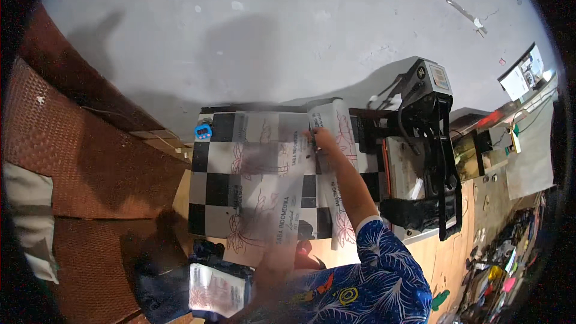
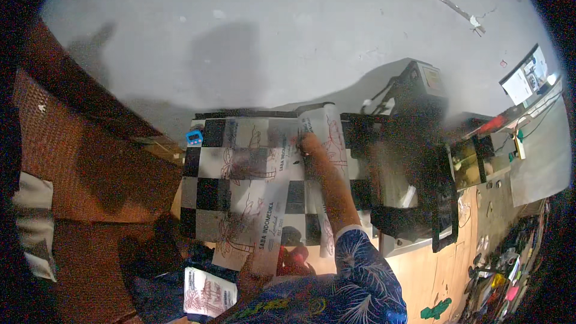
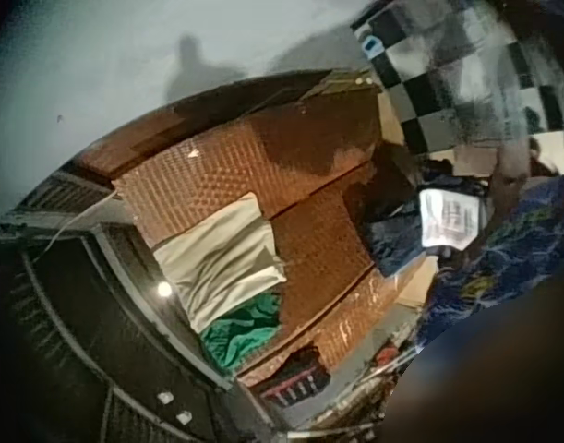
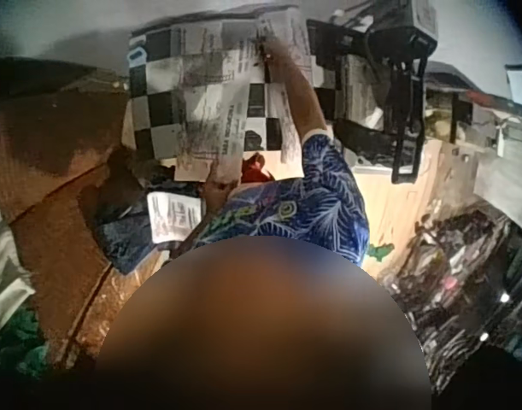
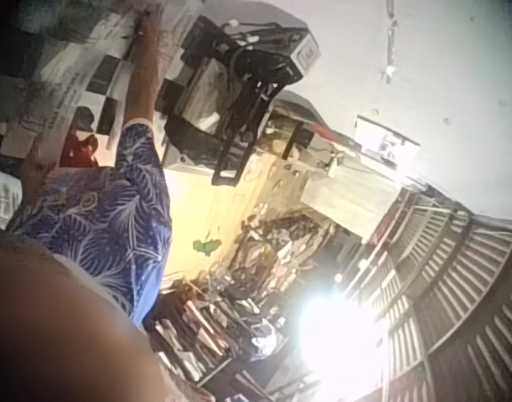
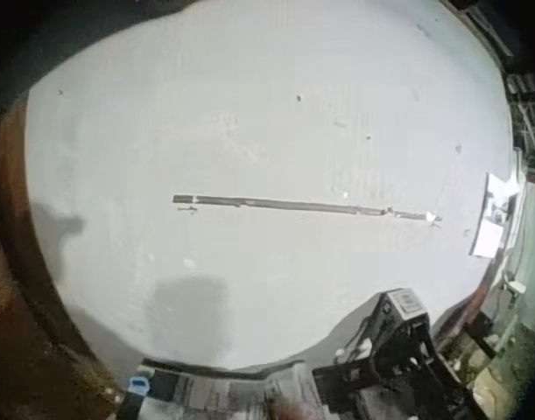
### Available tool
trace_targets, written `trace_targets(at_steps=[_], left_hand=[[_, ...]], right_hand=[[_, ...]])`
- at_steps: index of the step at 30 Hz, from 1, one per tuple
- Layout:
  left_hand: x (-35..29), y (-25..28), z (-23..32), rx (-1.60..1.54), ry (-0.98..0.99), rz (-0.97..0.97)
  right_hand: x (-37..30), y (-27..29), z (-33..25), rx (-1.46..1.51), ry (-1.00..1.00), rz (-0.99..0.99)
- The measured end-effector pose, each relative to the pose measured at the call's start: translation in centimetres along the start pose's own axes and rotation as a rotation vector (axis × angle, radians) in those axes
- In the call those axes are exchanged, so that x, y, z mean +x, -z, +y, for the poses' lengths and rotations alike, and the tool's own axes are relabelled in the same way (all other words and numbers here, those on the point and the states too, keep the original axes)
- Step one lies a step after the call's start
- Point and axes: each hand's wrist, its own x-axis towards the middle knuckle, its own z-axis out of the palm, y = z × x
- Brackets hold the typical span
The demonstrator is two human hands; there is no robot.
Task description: Use a utility knife to manually cut printed vinyl sheets on a checkered workbench.
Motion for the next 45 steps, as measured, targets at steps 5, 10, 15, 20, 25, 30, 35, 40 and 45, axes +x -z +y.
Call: trace_targets(at_steps=[5, 10, 15, 20, 25, 30, 35, 40, 45], left_hand=[[-0.3, 1.9, 0.4, 0.066, 0.017, -0.01], [-5.2, 11.5, 1.3, 0.662, 0.15, -0.063], [-5.9, 17.5, 2.0, 0.203, 0.411, -0.177], [-4.6, 21.1, 3.4, 0.116, 0.34, -0.238], [-2.6, 23.1, 4.2, 0.132, 0.402, -0.282], [-0.9, 24.0, 4.8, 0.172, 0.292, -0.392], [-1.7, 23.9, 5.4, 0.095, 0.251, -0.363], [-3.0, 23.1, 5.2, 0.155, 0.207, -0.293], [-4.1, 21.6, 5.3, 0.244, 0.219, -0.214]], right_hand=[[4.2, -0.9, 2.1, -0.091, 0.016, 0.091], [4.2, 2.5, 1.9, 0.048, 0.374, 0.036], [1.4, 4.1, -1.7, -0.138, 0.075, 0.117], [-2.4, 5.8, -3.3, -0.155, 0.082, 0.091], [-8.1, 0.5, -1.7, -0.64, 0.3, 0.391], [-12.4, -7.3, -1.9, -0.562, 0.102, 0.266], [-14.6, -9.4, -2.6, -0.622, 0.042, 0.438], [-15.2, -9.0, -2.2, -0.554, 0.073, 0.49], [-15.3, -6.5, -2.7, -0.419, 0.131, 0.458]])
